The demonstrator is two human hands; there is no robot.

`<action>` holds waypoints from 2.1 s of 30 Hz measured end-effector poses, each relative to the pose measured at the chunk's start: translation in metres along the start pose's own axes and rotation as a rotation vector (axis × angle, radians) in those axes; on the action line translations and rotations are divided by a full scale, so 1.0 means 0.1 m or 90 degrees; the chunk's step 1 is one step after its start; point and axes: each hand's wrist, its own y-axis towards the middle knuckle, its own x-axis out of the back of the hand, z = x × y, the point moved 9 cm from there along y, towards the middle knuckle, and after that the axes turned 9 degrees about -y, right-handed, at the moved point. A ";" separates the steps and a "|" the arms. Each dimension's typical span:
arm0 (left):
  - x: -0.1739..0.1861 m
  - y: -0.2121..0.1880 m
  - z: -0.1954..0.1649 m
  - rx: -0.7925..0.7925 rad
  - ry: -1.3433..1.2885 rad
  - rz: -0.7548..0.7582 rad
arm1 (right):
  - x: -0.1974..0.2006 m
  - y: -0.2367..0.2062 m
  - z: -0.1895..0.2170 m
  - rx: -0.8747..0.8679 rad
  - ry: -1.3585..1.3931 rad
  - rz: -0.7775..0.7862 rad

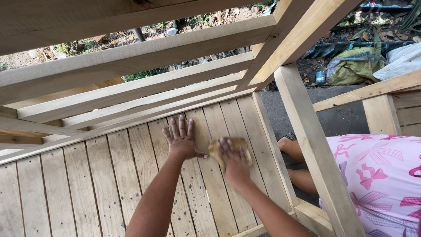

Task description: The person sands the surface of a wooden bench using a sanding block. They move the block back and forth across the slats, applying pressure to smooth the wood. The camera remains in a first-person view focused on the hands and the bench surface.

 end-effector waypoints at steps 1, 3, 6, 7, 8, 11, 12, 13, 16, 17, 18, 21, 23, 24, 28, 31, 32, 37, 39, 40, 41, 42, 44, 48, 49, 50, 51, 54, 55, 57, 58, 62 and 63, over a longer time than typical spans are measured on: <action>0.00 0.00 0.00 0.000 0.007 0.005 | -0.10 -0.13 0.04 0.013 0.171 0.084; 0.00 -0.02 0.00 0.005 0.016 0.020 | -0.27 -0.33 0.11 0.014 0.352 0.198; 0.04 -0.04 -0.01 0.007 0.010 0.010 | -0.47 -0.19 0.11 -0.017 0.379 0.199; 0.05 -0.05 -0.02 0.004 0.012 0.007 | -0.48 -0.02 0.10 -0.021 0.384 0.153; 0.07 -0.05 -0.02 0.003 0.012 0.004 | -0.47 0.11 0.09 -0.023 0.389 0.105; 0.06 -0.08 -0.02 0.006 0.016 0.013 | -0.49 0.20 0.11 -0.071 0.442 0.114; 0.05 -0.08 -0.02 0.005 0.016 0.019 | -0.47 0.19 0.15 -0.045 0.365 0.111; 0.05 -0.08 -0.02 0.006 0.015 0.016 | -0.42 0.05 0.21 -0.017 0.287 0.110; 0.04 -0.08 -0.02 0.007 0.014 0.010 | -0.47 -0.35 0.29 0.004 0.314 0.205; 0.03 -0.08 -0.02 0.005 0.014 0.009 | -0.54 -0.40 0.30 0.002 0.365 0.251; 0.03 -0.07 -0.02 0.005 0.013 0.008 | -0.40 -0.35 0.23 -0.013 0.348 0.118; 0.02 -0.05 -0.01 0.001 0.019 -0.001 | -0.40 -0.04 0.10 -0.057 0.362 0.005; 0.02 -0.04 -0.01 -0.002 0.021 -0.008 | -0.64 0.07 0.16 -0.055 0.372 0.152; 0.02 -0.04 -0.02 -0.006 0.023 -0.011 | -0.60 0.12 0.14 -0.050 0.328 0.142; -0.02 -0.02 -0.02 -0.005 0.008 0.000 | -0.44 -0.21 0.18 -0.021 0.276 0.072; -0.04 0.00 -0.03 -0.011 0.010 -0.009 | -0.49 -0.48 0.15 -0.028 0.394 0.140; -0.04 0.01 -0.03 -0.011 0.008 -0.009 | -0.49 -0.48 0.13 -0.027 0.376 0.133; -0.05 0.02 -0.02 -0.013 0.014 -0.023 | -0.64 -0.16 0.03 -0.067 0.323 0.083; -0.03 0.02 -0.03 -0.018 0.003 -0.034 | -0.69 -0.19 0.06 -0.069 0.257 0.096; -0.04 0.02 -0.03 -0.015 0.006 -0.027 | -0.72 -0.24 0.09 -0.066 0.286 0.110; -0.04 0.02 -0.03 -0.014 0.010 -0.022 | -0.76 -0.33 0.12 -0.064 0.314 0.123; -0.04 0.02 -0.04 -0.014 0.012 -0.020 | -0.77 -0.38 0.13 -0.063 0.339 0.132; -0.02 0.01 -0.04 -0.011 -0.003 -0.021 | -0.75 -0.44 0.11 -0.065 0.344 0.138; 0.02 0.00 -0.06 -0.011 -0.008 -0.029 | -0.69 -0.24 0.08 -0.031 0.335 0.143; 0.03 -0.01 -0.06 -0.013 -0.001 -0.031 | -0.68 -0.16 0.03 -0.048 0.344 0.137; 0.03 -0.01 -0.07 -0.013 0.003 -0.031 | -0.67 -0.14 0.01 -0.062 0.352 0.134; 0.03 -0.01 -0.07 -0.012 0.011 -0.033 | -0.66 -0.12 -0.01 -0.078 0.363 0.128; 0.01 -0.01 -0.07 -0.008 -0.001 -0.014 | -0.58 -0.35 0.04 -0.047 0.315 0.102; 0.00 -0.01 -0.07 -0.010 0.002 -0.013 | -0.58 -0.47 0.05 -0.049 0.342 0.106; 0.01 -0.01 -0.07 -0.012 0.003 -0.020 | -0.59 -0.64 0.05 -0.047 0.392 0.108; 0.01 -0.01 -0.07 -0.011 0.002 -0.018 | -0.62 -0.64 0.05 -0.046 0.389 0.123; 0.02 -0.01 -0.05 -0.009 0.007 -0.026 | -0.68 -0.32 0.02 -0.052 0.366 0.090; 0.02 -0.01 -0.04 -0.009 0.007 -0.028 | -0.66 -0.21 0.01 -0.055 0.356 0.063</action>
